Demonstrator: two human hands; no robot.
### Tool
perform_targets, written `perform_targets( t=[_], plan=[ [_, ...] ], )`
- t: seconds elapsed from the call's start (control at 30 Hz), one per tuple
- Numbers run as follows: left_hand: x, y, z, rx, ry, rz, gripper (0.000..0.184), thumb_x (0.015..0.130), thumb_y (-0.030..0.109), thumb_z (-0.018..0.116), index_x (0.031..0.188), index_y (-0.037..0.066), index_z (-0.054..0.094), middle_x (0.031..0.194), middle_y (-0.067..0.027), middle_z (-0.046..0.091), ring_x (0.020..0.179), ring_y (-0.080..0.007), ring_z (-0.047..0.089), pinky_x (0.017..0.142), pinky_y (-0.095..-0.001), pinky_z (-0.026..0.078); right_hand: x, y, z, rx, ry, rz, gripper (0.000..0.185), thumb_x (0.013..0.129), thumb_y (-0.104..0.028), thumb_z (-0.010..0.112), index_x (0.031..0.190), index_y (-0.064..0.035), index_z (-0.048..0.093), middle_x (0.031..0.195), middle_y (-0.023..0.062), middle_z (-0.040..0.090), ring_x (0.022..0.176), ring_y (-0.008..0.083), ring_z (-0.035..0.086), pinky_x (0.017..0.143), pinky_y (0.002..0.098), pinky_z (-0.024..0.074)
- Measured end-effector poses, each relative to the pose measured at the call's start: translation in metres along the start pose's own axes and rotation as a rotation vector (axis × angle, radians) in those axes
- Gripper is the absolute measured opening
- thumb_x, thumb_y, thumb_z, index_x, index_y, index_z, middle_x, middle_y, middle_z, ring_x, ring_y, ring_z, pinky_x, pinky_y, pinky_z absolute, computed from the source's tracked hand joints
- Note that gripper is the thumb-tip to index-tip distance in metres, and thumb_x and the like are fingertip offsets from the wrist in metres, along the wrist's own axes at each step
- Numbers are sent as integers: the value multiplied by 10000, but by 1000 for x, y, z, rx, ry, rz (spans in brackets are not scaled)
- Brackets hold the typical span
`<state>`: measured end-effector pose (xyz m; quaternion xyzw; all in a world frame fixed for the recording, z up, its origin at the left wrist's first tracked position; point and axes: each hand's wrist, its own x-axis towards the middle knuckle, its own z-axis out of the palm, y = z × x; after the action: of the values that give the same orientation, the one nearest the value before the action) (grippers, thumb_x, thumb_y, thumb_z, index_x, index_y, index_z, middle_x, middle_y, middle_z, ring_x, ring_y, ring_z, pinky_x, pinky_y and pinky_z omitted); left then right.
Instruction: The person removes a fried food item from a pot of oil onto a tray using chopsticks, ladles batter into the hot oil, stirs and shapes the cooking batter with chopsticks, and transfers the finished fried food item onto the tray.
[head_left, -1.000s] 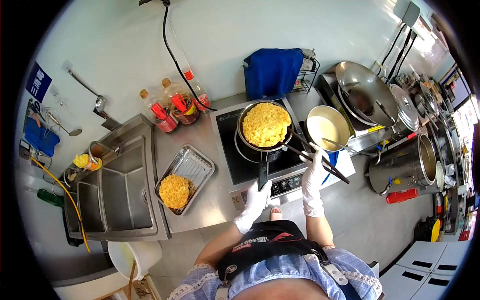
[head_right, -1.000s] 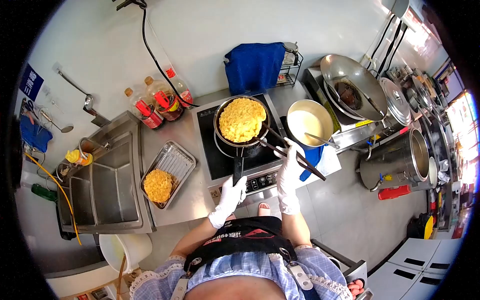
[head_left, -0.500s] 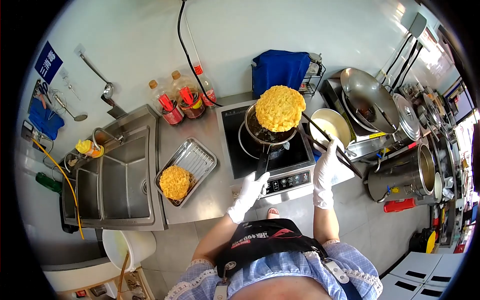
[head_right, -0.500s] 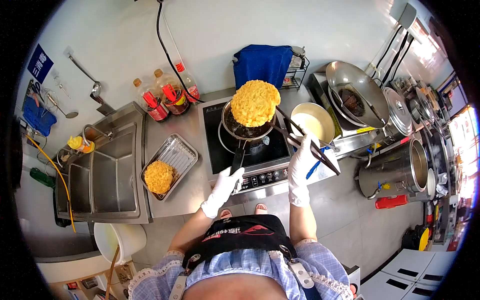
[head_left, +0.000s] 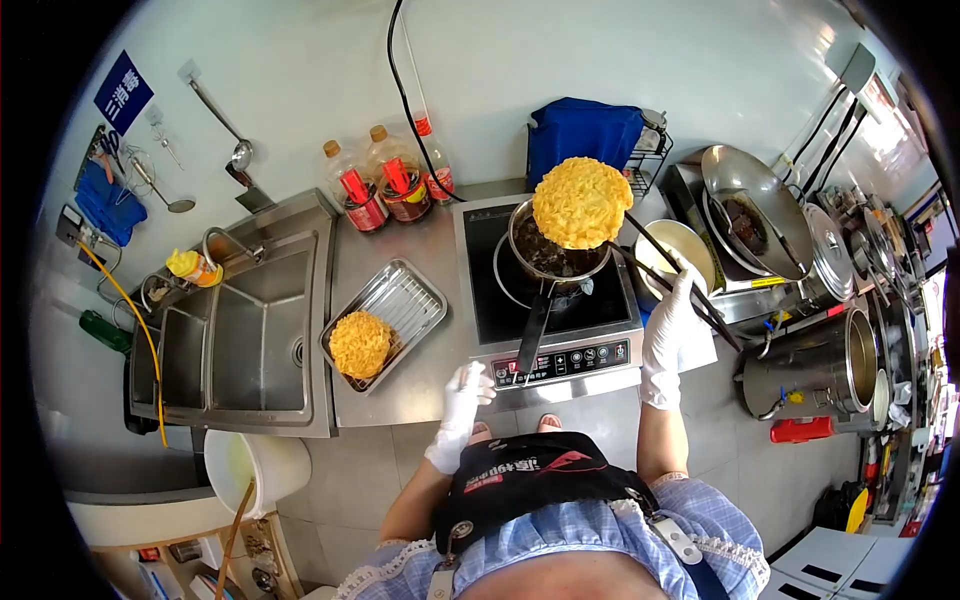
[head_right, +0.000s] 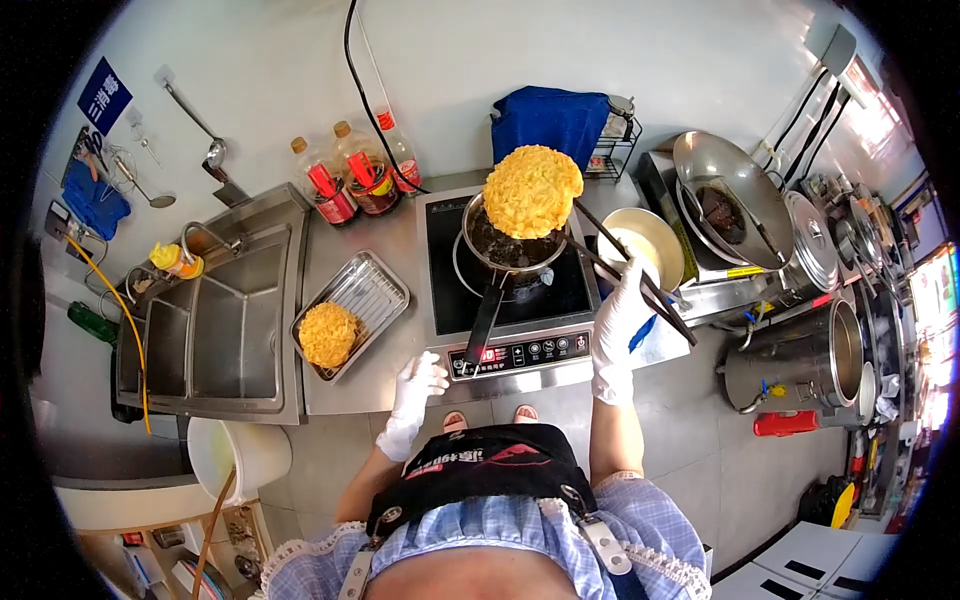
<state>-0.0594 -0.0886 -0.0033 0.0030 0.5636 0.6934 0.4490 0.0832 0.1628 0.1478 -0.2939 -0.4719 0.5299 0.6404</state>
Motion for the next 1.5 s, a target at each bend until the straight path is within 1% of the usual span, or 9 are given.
perform_targets(
  t=[0.23, 0.27, 0.47, 0.57, 0.63, 0.7, 0.83, 1.1, 1.5],
  plan=[
    [-47, -19, -37, 28, 247, -5, 245, 922, 283, 511, 965, 46, 557, 707, -47, 593, 555, -109, 567, 489, -213, 459, 1, 7, -1, 8, 25, -4, 319, 903, -240, 544, 1043, 46, 553, 978, 132, 608, 797, 178, 613, 695, 286, 539],
    [-48, -30, -50, 18, 227, 15, 288, 934, 298, 469, 1005, 31, 547, 755, -84, 629, 589, -163, 612, 506, -247, 491, 1, 7, -1, 10, 28, -8, 318, 903, -240, 545, 1042, 45, 553, 977, 132, 608, 791, 178, 613, 695, 286, 539],
    [-59, -40, -59, 51, 335, -25, 280, 938, 298, 469, 1010, 40, 551, 754, -89, 638, 586, -161, 613, 500, -247, 484, 1, 0, 0, -50, -18, -22, 316, 916, -256, 524, 1047, 30, 555, 990, 125, 602, 807, 175, 610, 696, 287, 535],
    [-65, -32, -54, -10, 356, -10, 262, 923, 273, 507, 970, 27, 584, 731, -69, 614, 566, -134, 576, 514, -240, 459, 0, 5, -1, -111, -53, 7, 379, 959, -327, 416, 1101, -3, 555, 1031, 116, 591, 873, 178, 600, 779, 287, 504],
    [-65, -31, -54, -12, 382, -1, 270, 913, 282, 526, 953, 26, 600, 732, -73, 618, 565, -134, 575, 516, -250, 462, 0, 8, -6, -186, -68, 76, 481, 952, -418, 392, 1168, -11, 528, 1049, 108, 590, 941, 171, 571, 876, 294, 441],
    [-67, -32, -57, -55, 370, -6, 277, 912, 293, 528, 957, 27, 592, 729, -71, 613, 566, -131, 573, 518, -249, 462, 2, 14, -11, -124, -85, 103, 511, 938, -448, 411, 1187, -14, 516, 1062, 121, 587, 969, 178, 561, 899, 301, 422],
    [-68, -31, -60, -50, 429, -9, 280, 916, 298, 521, 961, 28, 581, 725, -68, 606, 566, -126, 573, 518, -243, 461, 1, 17, -11, -139, -127, 13, 505, 923, -453, 446, 1177, -23, 516, 1041, 134, 586, 969, 191, 562, 900, 316, 425],
    [-70, -28, -80, 12, 473, -5, 283, 917, 304, 506, 954, 29, 567, 726, -74, 606, 565, -143, 580, 512, -246, 458, -4, 13, -5, -160, -96, 46, 498, 923, -465, 440, 1178, -45, 525, 1022, 112, 585, 948, 173, 559, 903, 301, 390],
    [-39, -20, -144, -13, 686, 92, 204, 896, 262, 535, 876, 61, 562, 672, -41, 598, 527, -138, 565, 475, -249, 449, -8, 3, 1, -182, -29, 72, 455, 929, -423, 453, 1165, -41, 527, 1028, 118, 590, 953, 191, 575, 902, 308, 430]
  ],
)
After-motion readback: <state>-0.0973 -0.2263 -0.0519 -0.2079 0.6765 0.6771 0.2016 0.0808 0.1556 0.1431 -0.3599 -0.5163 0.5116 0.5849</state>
